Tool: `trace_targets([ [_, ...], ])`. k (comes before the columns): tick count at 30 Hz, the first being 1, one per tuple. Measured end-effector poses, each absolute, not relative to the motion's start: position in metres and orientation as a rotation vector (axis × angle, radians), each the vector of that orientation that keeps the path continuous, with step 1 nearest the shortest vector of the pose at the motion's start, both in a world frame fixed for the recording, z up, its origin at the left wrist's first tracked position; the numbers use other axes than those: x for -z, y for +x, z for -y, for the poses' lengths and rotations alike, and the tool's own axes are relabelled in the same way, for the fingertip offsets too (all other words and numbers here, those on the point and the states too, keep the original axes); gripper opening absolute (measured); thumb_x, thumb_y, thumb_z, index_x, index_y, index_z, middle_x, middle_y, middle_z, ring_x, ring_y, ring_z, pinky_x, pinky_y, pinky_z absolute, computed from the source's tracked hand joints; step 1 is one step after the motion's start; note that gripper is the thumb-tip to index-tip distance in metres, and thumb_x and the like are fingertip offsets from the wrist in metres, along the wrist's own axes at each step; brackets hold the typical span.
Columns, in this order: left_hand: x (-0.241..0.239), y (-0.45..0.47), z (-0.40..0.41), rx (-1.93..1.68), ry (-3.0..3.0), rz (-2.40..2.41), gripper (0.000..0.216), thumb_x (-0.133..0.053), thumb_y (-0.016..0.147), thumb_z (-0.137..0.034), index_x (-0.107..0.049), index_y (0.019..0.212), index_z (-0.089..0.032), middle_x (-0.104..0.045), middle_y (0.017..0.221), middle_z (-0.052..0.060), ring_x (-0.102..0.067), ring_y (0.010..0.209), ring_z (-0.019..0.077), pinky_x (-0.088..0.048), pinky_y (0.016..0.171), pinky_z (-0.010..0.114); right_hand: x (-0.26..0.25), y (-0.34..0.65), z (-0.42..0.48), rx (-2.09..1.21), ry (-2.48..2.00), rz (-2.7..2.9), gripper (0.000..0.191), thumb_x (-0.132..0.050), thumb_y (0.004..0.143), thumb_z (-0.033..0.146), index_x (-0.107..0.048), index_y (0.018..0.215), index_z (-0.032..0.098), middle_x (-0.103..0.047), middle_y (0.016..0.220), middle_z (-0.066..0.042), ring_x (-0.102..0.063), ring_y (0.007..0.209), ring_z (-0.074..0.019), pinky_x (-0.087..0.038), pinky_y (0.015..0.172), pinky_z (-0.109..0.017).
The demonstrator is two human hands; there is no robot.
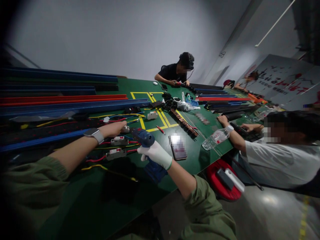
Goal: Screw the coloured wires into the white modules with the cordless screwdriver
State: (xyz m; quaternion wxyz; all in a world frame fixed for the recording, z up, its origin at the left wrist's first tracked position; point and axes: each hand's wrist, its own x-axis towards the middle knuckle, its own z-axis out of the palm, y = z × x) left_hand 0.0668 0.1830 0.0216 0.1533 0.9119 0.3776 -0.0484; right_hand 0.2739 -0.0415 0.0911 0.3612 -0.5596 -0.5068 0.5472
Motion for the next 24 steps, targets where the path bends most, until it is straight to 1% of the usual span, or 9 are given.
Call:
trace_targets([
  [3, -0.018, 0.066, -0.184, 0.123, 2.616, -1.068, 0.027, -0.055, 0.09, -0.012, -0.056, 0.117, -0.014, -0.069, 0.124, 0.017, -0.067, 0.111, 0.0237, -0.048, 0.088, 0.024, -0.09, 0.277, 0.042, -1.418, -1.403, 1.331, 0.012, -0.072, 0.083, 0.026, -0.069, 0.088, 0.016, -0.064, 0.055, 0.001, -0.06, 0.05, -0.0141, -0.048, 0.053, -0.024],
  [9, -0.017, 0.064, -0.183, 0.075, 2.58, -1.068, 0.032, -0.054, 0.092, -0.015, -0.056, 0.124, -0.015, -0.069, 0.123, 0.016, -0.066, 0.113, 0.0252, -0.048, 0.095, 0.028, -0.095, 0.28, 0.043, -1.481, -1.43, 1.336, 0.017, -0.072, 0.086, 0.033, -0.07, 0.088, 0.016, -0.065, 0.058, 0.0, -0.062, 0.056, -0.0149, -0.052, 0.061, -0.027],
  [13, -0.024, 0.064, -0.178, 0.089, 2.562, -1.087, 0.028, -0.055, 0.092, -0.019, -0.058, 0.121, -0.017, -0.071, 0.12, 0.015, -0.067, 0.111, 0.025, -0.05, 0.093, 0.028, -0.099, 0.279, 0.043, -1.509, -1.457, 1.302, 0.016, -0.072, 0.087, 0.033, -0.069, 0.092, 0.018, -0.064, 0.057, 0.001, -0.061, 0.055, -0.0154, -0.052, 0.061, -0.029],
  [16, -0.031, 0.064, -0.173, 0.077, 2.567, -1.102, 0.031, -0.053, 0.093, -0.016, -0.057, 0.123, -0.016, -0.069, 0.122, 0.016, -0.067, 0.11, 0.0247, -0.05, 0.092, 0.029, -0.098, 0.279, 0.042, -1.526, -1.475, 1.278, 0.016, -0.071, 0.087, 0.033, -0.067, 0.094, 0.019, -0.065, 0.058, 0.001, -0.062, 0.054, -0.0164, -0.053, 0.06, -0.031],
  [20, -0.041, 0.064, -0.166, 0.096, 2.564, -1.103, 0.032, -0.052, 0.09, -0.009, -0.056, 0.122, -0.015, -0.071, 0.114, 0.015, -0.068, 0.104, 0.0237, -0.05, 0.089, 0.028, -0.092, 0.277, 0.042, -1.521, -1.516, 1.231, 0.017, -0.072, 0.086, 0.033, -0.066, 0.095, 0.021, -0.064, 0.056, 0.001, -0.061, 0.052, -0.0172, -0.052, 0.057, -0.032],
  [22, -0.046, 0.064, -0.163, 0.084, 2.566, -1.086, 0.033, -0.051, 0.089, -0.006, -0.057, 0.121, -0.014, -0.071, 0.115, 0.015, -0.068, 0.105, 0.0238, -0.05, 0.09, 0.028, -0.09, 0.275, 0.043, -1.462, -1.527, 1.208, 0.021, -0.073, 0.084, 0.033, -0.066, 0.101, 0.021, -0.063, 0.056, 0.002, -0.059, 0.049, -0.0164, -0.05, 0.054, -0.031],
  [24, -0.05, 0.065, -0.161, 0.07, 2.552, -1.106, 0.033, -0.051, 0.091, -0.007, -0.057, 0.122, -0.014, -0.071, 0.116, 0.015, -0.067, 0.107, 0.0234, -0.05, 0.091, 0.028, -0.09, 0.272, 0.045, -1.398, -1.531, 1.206, 0.03, -0.072, 0.084, 0.032, -0.066, 0.111, 0.022, -0.065, 0.061, 0.002, -0.058, 0.048, -0.015, -0.049, 0.053, -0.03],
])
